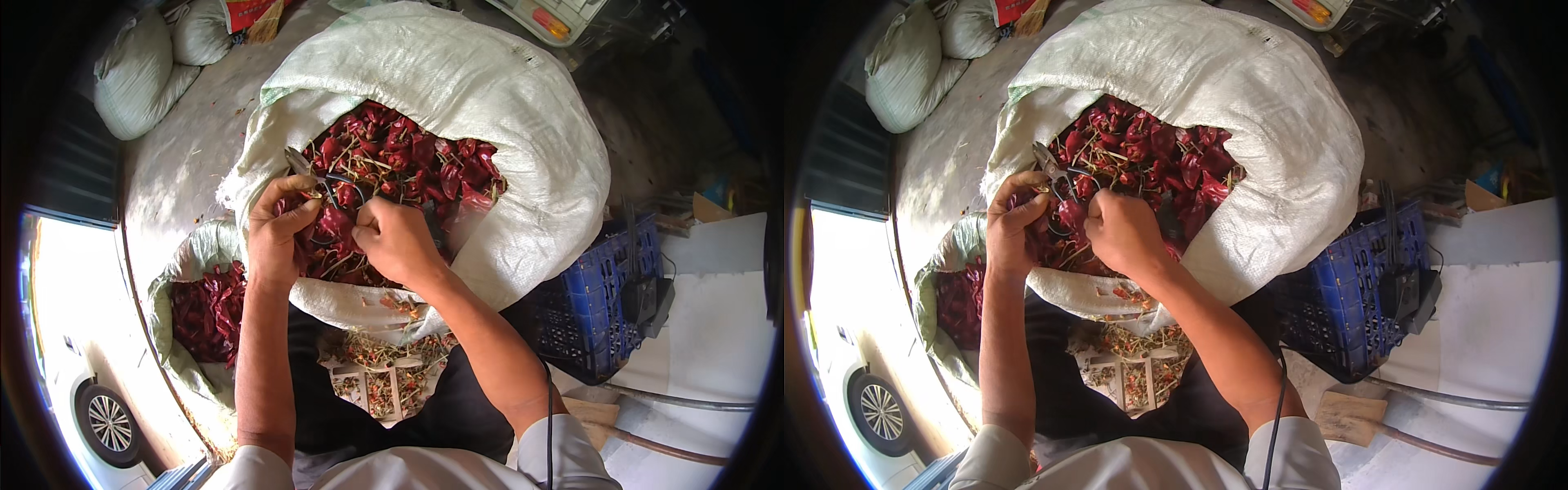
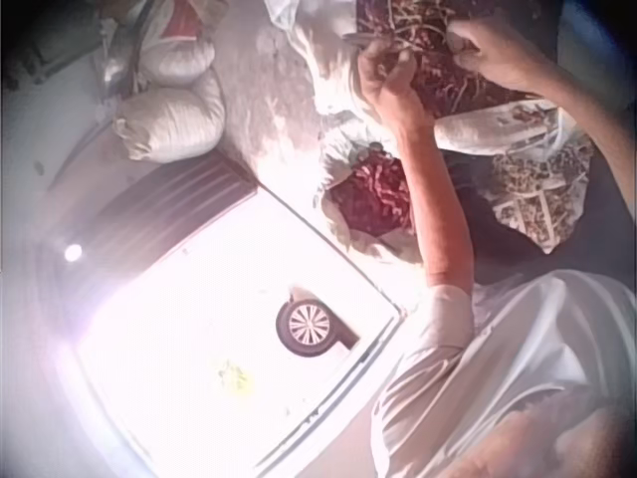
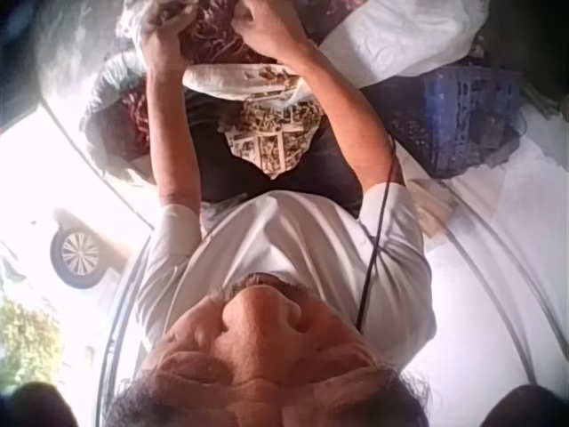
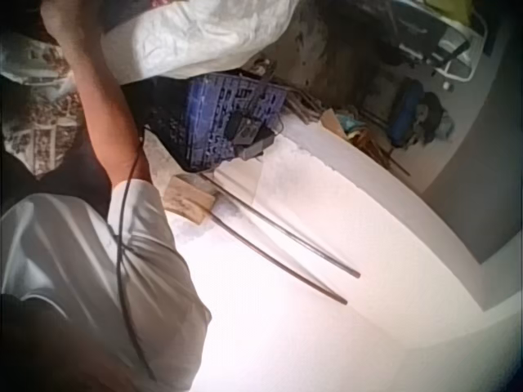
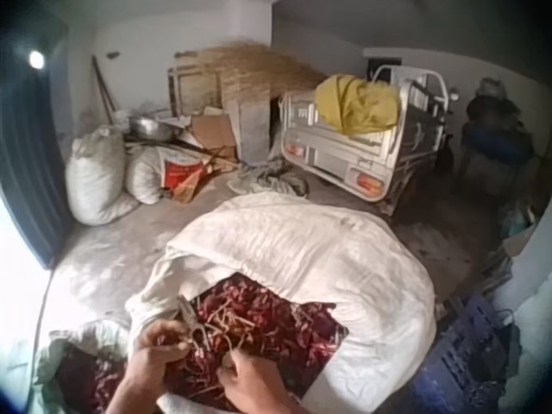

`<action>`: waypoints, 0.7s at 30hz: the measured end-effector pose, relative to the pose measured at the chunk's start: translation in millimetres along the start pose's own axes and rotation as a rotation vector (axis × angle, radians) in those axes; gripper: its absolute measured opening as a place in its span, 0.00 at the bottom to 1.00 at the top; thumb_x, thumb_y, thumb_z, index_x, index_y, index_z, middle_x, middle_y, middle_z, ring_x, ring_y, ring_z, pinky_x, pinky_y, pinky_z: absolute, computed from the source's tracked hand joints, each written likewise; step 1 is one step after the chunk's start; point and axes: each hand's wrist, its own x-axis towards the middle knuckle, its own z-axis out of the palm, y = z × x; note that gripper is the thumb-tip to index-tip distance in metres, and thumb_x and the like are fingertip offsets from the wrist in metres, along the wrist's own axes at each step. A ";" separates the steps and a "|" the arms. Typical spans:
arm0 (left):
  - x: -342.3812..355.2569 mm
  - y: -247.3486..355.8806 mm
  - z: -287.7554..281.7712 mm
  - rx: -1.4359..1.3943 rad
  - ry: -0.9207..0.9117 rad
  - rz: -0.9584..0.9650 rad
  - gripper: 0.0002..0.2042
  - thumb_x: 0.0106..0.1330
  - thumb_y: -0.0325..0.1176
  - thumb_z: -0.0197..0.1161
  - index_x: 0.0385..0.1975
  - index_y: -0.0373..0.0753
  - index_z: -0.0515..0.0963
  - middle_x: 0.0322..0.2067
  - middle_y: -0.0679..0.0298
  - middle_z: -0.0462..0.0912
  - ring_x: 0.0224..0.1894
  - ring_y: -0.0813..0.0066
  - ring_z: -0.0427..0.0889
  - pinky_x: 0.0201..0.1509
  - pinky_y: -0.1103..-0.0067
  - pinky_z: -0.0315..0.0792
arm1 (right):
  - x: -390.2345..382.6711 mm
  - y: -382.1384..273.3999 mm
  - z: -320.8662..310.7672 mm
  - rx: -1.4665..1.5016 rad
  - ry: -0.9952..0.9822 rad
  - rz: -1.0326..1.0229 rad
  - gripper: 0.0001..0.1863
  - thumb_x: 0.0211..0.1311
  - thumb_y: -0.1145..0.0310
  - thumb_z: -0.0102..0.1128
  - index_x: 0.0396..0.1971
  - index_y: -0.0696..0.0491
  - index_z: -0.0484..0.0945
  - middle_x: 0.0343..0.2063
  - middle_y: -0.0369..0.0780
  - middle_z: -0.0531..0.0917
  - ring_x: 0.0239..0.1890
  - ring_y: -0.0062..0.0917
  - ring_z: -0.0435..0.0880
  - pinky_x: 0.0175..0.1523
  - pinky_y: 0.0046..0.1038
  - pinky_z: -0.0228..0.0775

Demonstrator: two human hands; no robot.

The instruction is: The person sits on the floor and uses scissors to trim the stems off dried red chilies taken from a large white sack. The trimmed chilies are placed into a smaller sack on the left, while the removed stems are discarded onto a newspaper on the floor.

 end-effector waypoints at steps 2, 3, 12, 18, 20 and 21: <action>-0.1 1.1 8.6 0.009 0.063 0.046 0.12 0.62 0.19 0.62 0.44 0.36 0.81 0.32 0.69 0.82 0.26 0.86 0.74 0.30 0.88 0.68 | -0.1 5.4 1.0 0.231 0.081 -0.017 0.06 0.61 0.73 0.65 0.33 0.60 0.79 0.23 0.40 0.83 0.24 0.24 0.82 0.30 0.28 0.73; 0.1 0.7 11.9 0.012 0.093 0.067 0.11 0.62 0.20 0.62 0.44 0.37 0.81 0.32 0.69 0.82 0.24 0.86 0.72 0.28 0.88 0.66 | -0.2 5.1 0.0 0.346 0.123 -0.024 0.06 0.62 0.73 0.64 0.33 0.60 0.78 0.23 0.38 0.82 0.23 0.20 0.80 0.29 0.25 0.72; 0.9 -7.8 7.8 -0.090 0.040 -0.088 0.16 0.65 0.29 0.69 0.50 0.30 0.76 0.41 0.59 0.84 0.40 0.76 0.84 0.44 0.80 0.82 | -8.7 -18.0 -1.7 0.313 0.245 -0.287 0.06 0.63 0.74 0.63 0.33 0.56 0.74 0.25 0.44 0.80 0.26 0.38 0.81 0.34 0.34 0.74; -2.5 -9.1 13.4 -0.219 -0.110 -0.016 0.21 0.63 0.34 0.72 0.52 0.32 0.76 0.41 0.62 0.83 0.42 0.77 0.83 0.48 0.80 0.79 | -7.4 -11.3 5.5 0.110 0.264 -0.418 0.06 0.62 0.75 0.61 0.35 0.57 0.73 0.26 0.45 0.79 0.30 0.43 0.81 0.35 0.41 0.73; -6.0 -6.9 17.5 -0.042 -0.114 0.057 0.19 0.64 0.33 0.70 0.51 0.32 0.76 0.40 0.62 0.83 0.41 0.77 0.83 0.47 0.80 0.78 | -10.3 -13.0 4.1 -0.003 0.255 -0.451 0.06 0.62 0.75 0.61 0.35 0.57 0.73 0.26 0.45 0.79 0.30 0.44 0.81 0.34 0.41 0.73; -10.9 -4.5 24.9 0.144 -0.112 0.114 0.17 0.65 0.33 0.69 0.50 0.33 0.76 0.39 0.63 0.83 0.40 0.77 0.82 0.45 0.80 0.78 | -11.1 -13.1 2.2 -0.064 0.253 -0.467 0.06 0.62 0.74 0.60 0.35 0.57 0.72 0.26 0.45 0.79 0.29 0.45 0.81 0.34 0.41 0.73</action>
